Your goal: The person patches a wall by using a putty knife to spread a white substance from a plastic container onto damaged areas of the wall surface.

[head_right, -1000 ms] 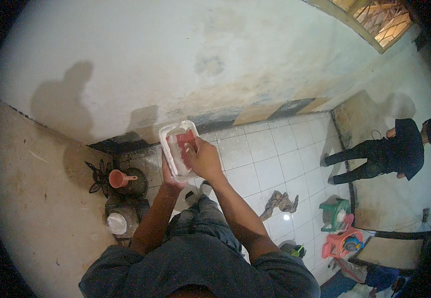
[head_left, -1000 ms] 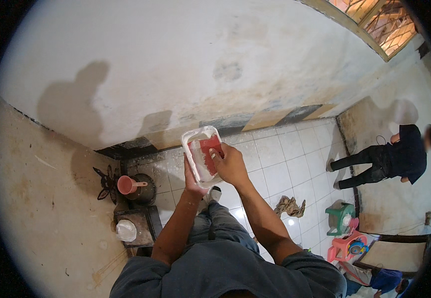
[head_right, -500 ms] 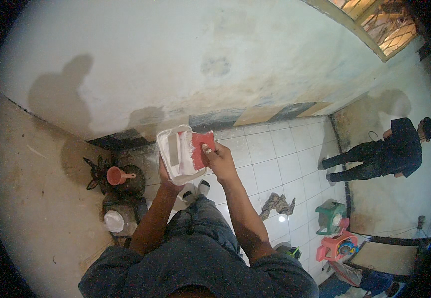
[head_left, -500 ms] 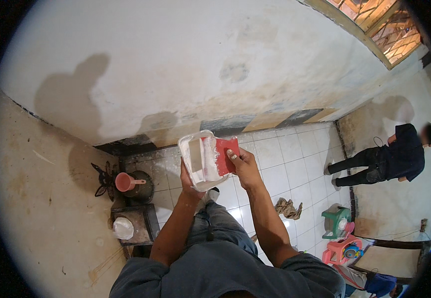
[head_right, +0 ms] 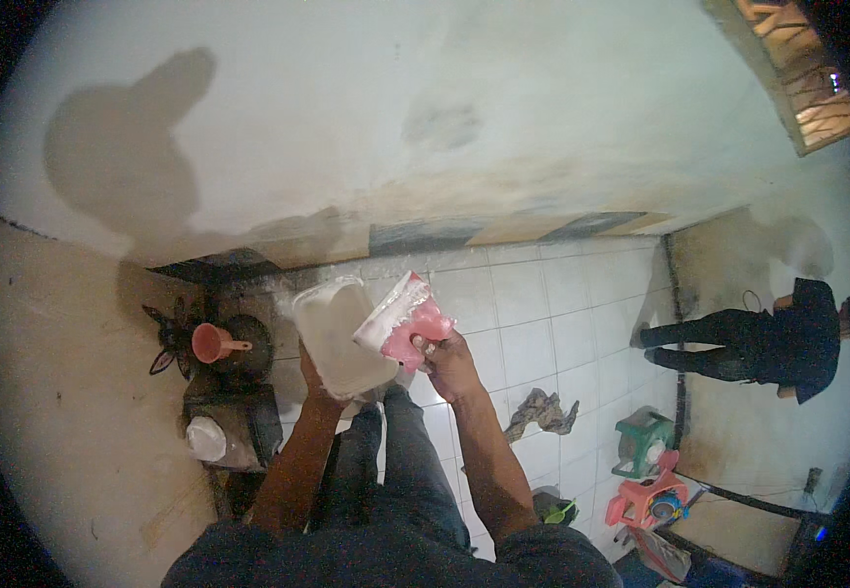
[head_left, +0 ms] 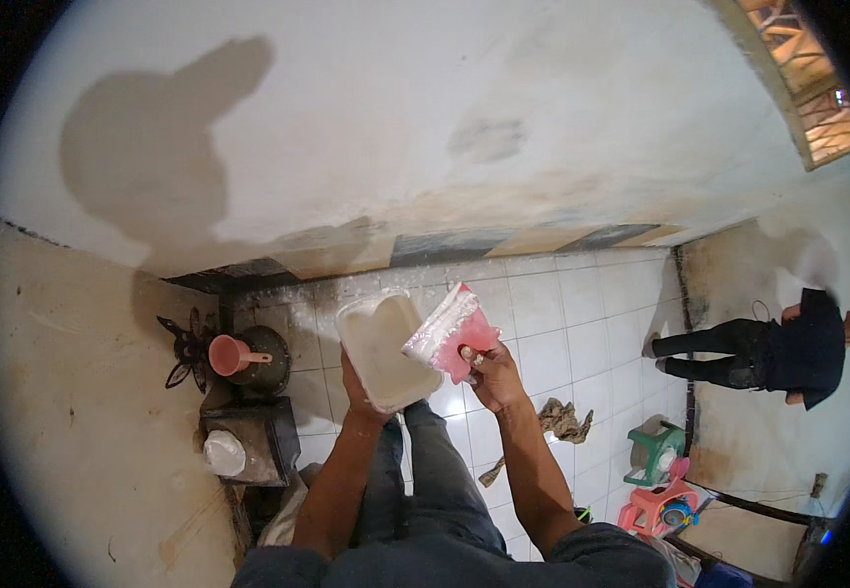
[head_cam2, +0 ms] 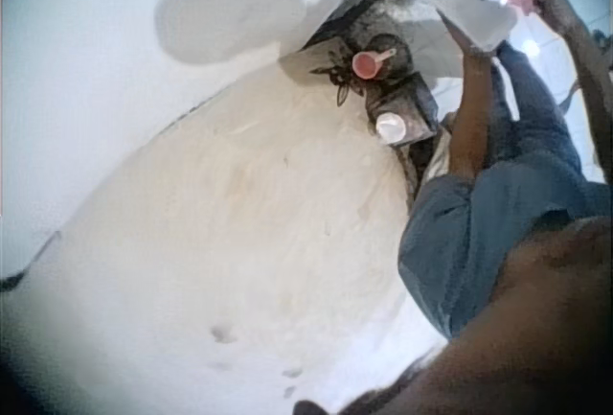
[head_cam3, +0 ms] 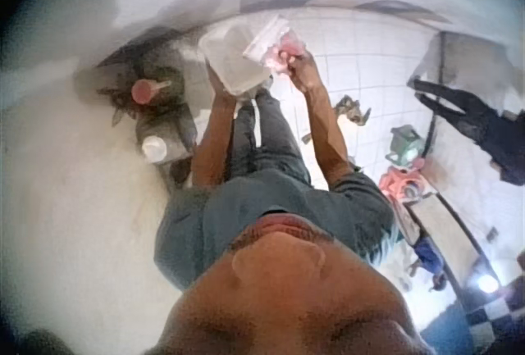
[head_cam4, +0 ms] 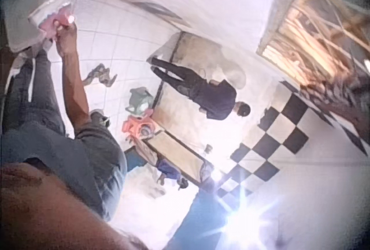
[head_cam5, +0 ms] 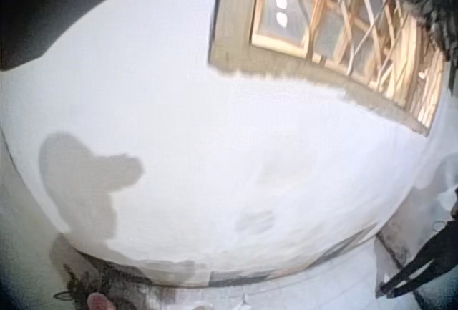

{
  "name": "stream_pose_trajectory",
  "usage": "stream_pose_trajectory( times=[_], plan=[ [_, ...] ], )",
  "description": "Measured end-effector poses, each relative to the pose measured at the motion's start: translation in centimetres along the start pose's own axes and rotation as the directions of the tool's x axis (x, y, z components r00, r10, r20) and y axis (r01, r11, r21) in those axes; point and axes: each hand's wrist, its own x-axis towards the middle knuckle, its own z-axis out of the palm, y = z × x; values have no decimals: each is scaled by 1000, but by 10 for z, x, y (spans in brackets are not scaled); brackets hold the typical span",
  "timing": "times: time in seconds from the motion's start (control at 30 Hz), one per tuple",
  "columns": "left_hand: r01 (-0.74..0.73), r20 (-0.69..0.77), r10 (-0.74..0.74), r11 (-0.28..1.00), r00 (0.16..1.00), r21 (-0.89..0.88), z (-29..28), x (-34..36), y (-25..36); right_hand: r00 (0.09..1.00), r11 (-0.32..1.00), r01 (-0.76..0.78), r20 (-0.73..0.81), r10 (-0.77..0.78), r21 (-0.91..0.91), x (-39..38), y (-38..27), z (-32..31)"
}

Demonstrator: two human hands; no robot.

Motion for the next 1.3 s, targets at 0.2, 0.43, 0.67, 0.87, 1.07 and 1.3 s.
stream_pose_trajectory(
  times=[0.2, 0.43, 0.67, 0.87, 1.07, 1.3],
  plan=[
    [15, -414, -25, 1000, 910, -28, -98, 31, -12, 999, 999, -4, 48, 3, 35, 105, 48, -66],
    [-66, -420, 109, 991, 901, 116, -246, 49, -21, 1000, 998, -21, -7, 20, -65, 265, 155, -151],
    [-110, -410, 129, 991, 903, 70, -315, 44, -16, 984, 986, -149, -89, 156, 78, 375, 243, -182],
    [-111, -580, 211, 973, 787, 202, -365, 6, -16, 983, 990, -99, -147, 112, 96, 409, 271, -180],
    [80, -528, 199, 885, 825, 459, -377, -9, 4, 989, 994, -47, -133, 60, 100, 414, 254, -149],
    [-101, -427, 131, 990, 895, 93, -320, -3, 20, 987, 992, 126, -102, -125, 3, 396, 176, -84]
  ],
)
